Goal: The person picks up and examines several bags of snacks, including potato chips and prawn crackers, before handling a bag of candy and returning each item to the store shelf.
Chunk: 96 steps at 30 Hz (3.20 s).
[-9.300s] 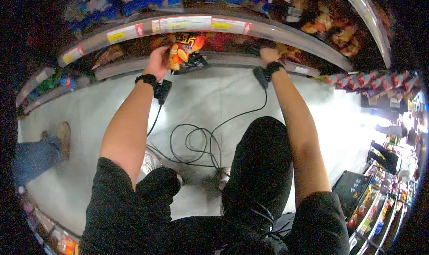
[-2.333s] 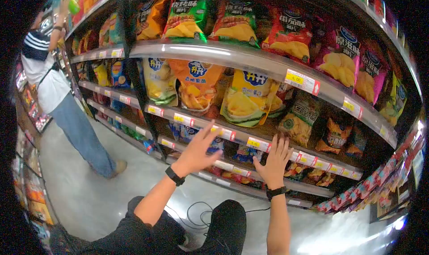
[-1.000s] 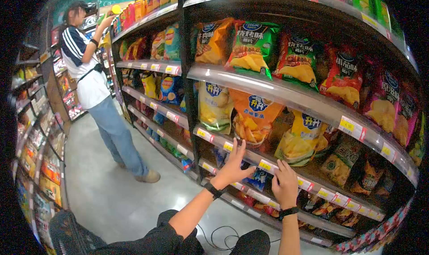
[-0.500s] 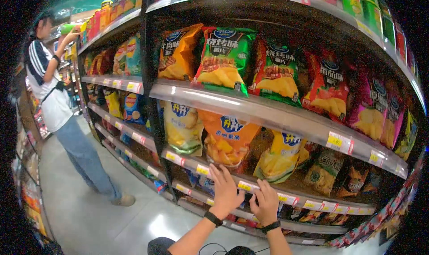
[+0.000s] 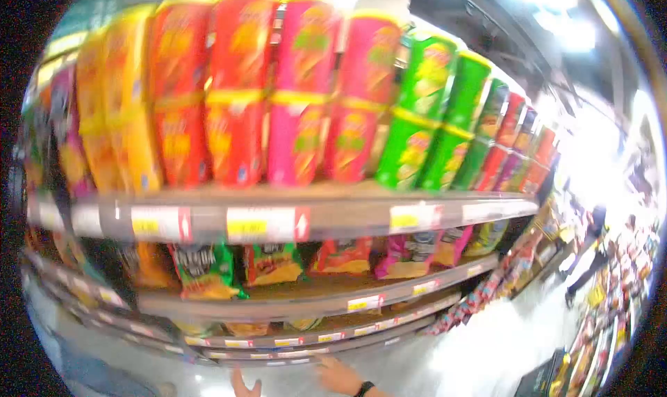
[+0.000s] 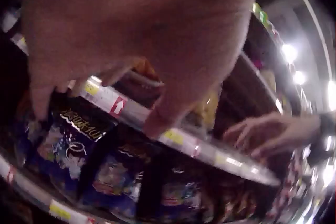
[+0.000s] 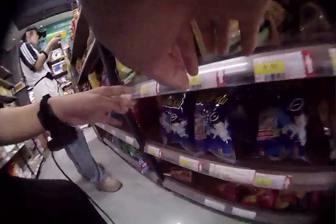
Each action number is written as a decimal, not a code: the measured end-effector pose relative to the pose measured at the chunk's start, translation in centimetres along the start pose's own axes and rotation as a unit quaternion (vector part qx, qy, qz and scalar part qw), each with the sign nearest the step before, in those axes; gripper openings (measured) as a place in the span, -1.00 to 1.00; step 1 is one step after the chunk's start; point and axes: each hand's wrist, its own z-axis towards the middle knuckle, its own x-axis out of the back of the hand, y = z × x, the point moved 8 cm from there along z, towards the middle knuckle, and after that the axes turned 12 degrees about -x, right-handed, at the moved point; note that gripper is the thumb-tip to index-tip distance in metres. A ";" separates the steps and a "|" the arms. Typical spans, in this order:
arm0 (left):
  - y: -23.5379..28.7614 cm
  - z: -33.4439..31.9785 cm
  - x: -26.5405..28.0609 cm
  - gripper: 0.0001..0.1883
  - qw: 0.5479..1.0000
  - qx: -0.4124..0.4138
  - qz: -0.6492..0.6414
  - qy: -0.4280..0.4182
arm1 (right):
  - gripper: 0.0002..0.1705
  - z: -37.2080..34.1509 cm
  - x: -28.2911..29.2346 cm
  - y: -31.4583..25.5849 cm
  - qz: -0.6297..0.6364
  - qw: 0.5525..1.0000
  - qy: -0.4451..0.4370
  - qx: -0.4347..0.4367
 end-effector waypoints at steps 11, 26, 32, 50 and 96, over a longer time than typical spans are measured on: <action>10.3 2.2 17.7 -0.60 0.904 0.270 -0.325 -0.069 | -0.82 -12.4 24.1 -6.1 0.226 0.885 0.164 -0.373; 35.3 13.7 11.9 -0.78 0.881 0.075 -0.327 -0.333 | -0.87 -19.4 43.2 -10.3 0.297 0.774 0.406 -0.385; 45.2 16.4 7.6 -0.74 0.883 0.031 -0.328 -0.335 | -0.84 -30.1 46.6 -2.2 0.482 0.577 0.536 -0.384; 75.7 16.8 -13.6 -0.81 0.808 -0.015 -0.459 -0.369 | -0.83 -43.2 62.1 19.9 0.670 0.402 0.556 -0.283; 107.7 15.7 -32.1 -0.35 0.917 -0.029 -0.393 -0.068 | 0.09 -34.8 86.9 41.2 0.385 0.901 0.157 -0.126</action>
